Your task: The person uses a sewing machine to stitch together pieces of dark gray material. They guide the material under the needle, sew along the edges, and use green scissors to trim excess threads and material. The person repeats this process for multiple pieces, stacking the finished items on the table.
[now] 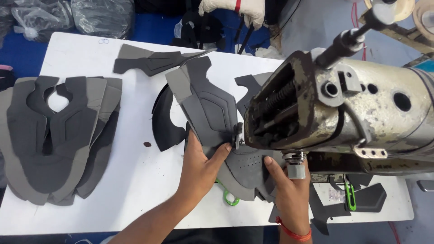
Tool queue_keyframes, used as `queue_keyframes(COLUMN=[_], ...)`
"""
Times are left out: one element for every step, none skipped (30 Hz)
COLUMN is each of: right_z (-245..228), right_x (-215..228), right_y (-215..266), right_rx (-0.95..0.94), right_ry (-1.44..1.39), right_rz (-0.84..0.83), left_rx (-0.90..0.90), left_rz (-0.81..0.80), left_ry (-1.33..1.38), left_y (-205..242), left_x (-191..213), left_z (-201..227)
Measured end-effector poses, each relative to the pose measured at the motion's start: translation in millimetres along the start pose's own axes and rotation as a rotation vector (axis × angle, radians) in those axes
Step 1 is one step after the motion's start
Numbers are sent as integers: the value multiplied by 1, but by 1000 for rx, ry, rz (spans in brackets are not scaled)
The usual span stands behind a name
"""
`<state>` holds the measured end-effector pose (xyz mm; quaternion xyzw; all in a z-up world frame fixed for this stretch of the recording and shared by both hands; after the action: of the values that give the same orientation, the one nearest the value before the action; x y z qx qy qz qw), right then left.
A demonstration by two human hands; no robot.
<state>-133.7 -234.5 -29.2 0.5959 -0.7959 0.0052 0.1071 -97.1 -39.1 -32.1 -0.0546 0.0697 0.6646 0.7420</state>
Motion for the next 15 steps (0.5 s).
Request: queue_keyframes(right_z=[-4, -7, -5, -3, 0, 12, 22, 32, 37, 42, 47, 61, 75, 89, 126], right_x=[-1, -3, -2, -2, -2, 3, 8, 12, 14, 15, 16, 17, 19, 21, 27], right_y=[-1, -2, -3, -3, -3, -2, -1, -3, -4, -4, -3, 0, 2, 1, 12], right_rx=[5, 9, 9, 34, 59, 56, 196, 342, 346, 509, 671, 667, 520, 380, 385], right_ry=[-31, -61, -61, -78, -95, -94, 117, 327, 327, 552, 778, 778, 601, 422, 421], right_rz=[-10, -23, -23, -56, -89, -89, -100, -107, -106, -90, -73, -75, -62, -52, -55], left_rx=[12, 26, 26, 2, -22, -19, -36, -61, -65, -60, -54, -50, -124, -207, -211], left_rz=[-5, -6, -6, 11, 27, 27, 36, 45, 44, 42, 39, 40, 9, -20, -15], left_ry=[47, 95, 95, 64, 33, 33, 30, 26, 25, 12, -1, -1, -43, -86, -87], left_y=[0, 0, 1, 2, 3, 5, 6, 6, 5, 5, 6, 6, 6, 5, 10], left_x=[-1, -1, -2, -3, -3, -4, -5, -5, -5, -5, -4, -1, 3, 6, 21], left_z=[0, 0, 0, -1, -1, -4, -6, -8, -8, -9, -10, -14, -17, -19, -38])
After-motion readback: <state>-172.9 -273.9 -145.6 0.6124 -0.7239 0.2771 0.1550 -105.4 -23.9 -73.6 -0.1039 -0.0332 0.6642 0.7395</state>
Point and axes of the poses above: each hand's wrist, its own y-axis away from the middle knuckle, its own x-axis out of the back of the hand, z = x × y, the point moved 1 cm from there along -y, towards the middle knuckle, and after that the axes turned 7 degrees about -z, right-handed, at the moved point
